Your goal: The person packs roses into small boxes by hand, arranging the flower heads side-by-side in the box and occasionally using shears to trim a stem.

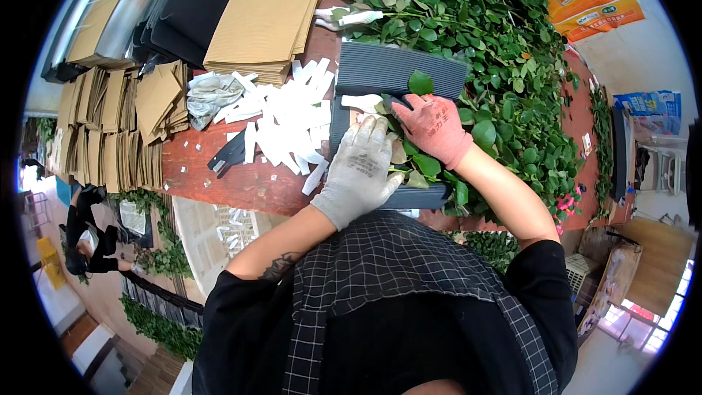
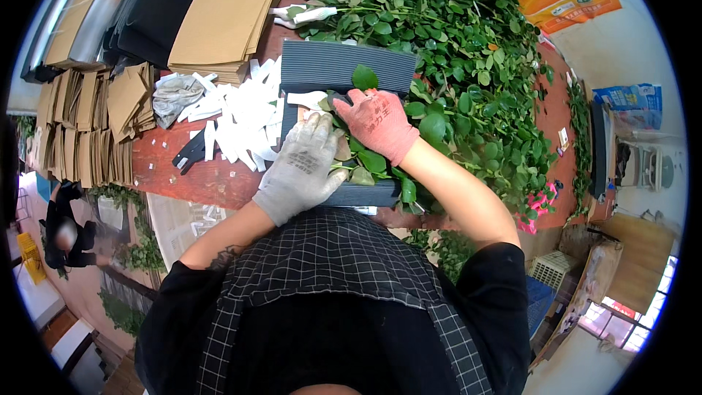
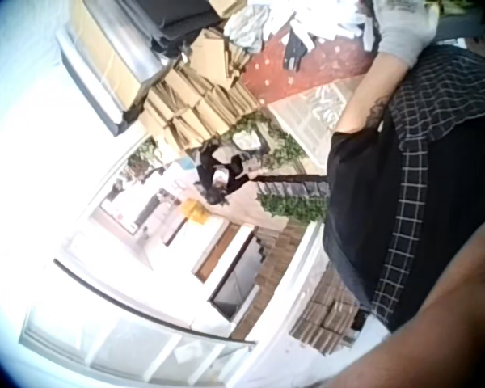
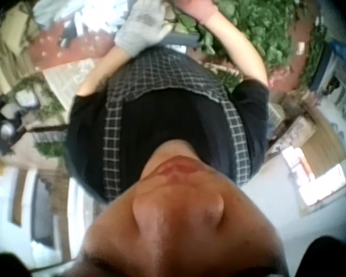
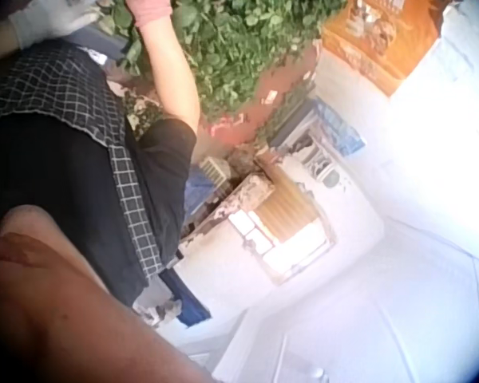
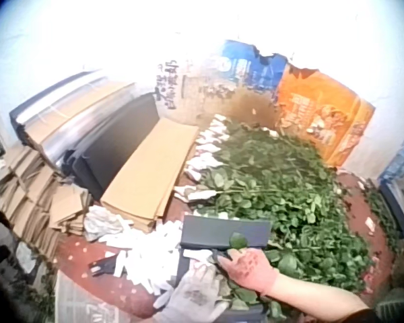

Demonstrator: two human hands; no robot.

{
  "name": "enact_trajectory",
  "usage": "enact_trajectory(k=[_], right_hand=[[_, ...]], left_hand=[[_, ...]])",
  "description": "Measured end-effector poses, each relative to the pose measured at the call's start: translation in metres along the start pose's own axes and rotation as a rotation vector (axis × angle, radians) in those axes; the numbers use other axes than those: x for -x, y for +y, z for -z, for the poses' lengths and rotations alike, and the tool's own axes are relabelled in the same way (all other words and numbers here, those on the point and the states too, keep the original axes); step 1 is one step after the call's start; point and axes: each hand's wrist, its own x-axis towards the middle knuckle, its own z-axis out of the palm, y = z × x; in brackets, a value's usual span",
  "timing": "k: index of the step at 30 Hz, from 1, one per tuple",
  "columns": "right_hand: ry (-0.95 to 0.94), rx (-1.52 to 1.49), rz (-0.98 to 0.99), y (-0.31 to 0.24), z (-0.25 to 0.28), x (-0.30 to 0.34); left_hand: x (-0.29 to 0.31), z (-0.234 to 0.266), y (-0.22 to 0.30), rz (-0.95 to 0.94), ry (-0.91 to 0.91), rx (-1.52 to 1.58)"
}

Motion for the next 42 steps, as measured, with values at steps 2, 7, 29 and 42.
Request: enact_trajectory(k=[2,7,29,42], right_hand=[[0.029,-0.034,-0.014,0.0,0.003,0.001],[0.068,-0.013,-0.046,0.0,0.002,0.0],[-0.037,-0.105,-0.092,0.008,-0.013,0.002],[0.036,-0.191,-0.183,-0.01,0.06,-0.001]], left_hand=[[-0.004,0.005,-0.004,-0.029,0.026,0.024],[-0.026,0.024,-0.055,-0.107,0.478,-0.046],[0.003,0.066,-0.11,0.143,0.299,-0.577],[0.01,0.009,-0.082,0.287,0.27,0.308]])
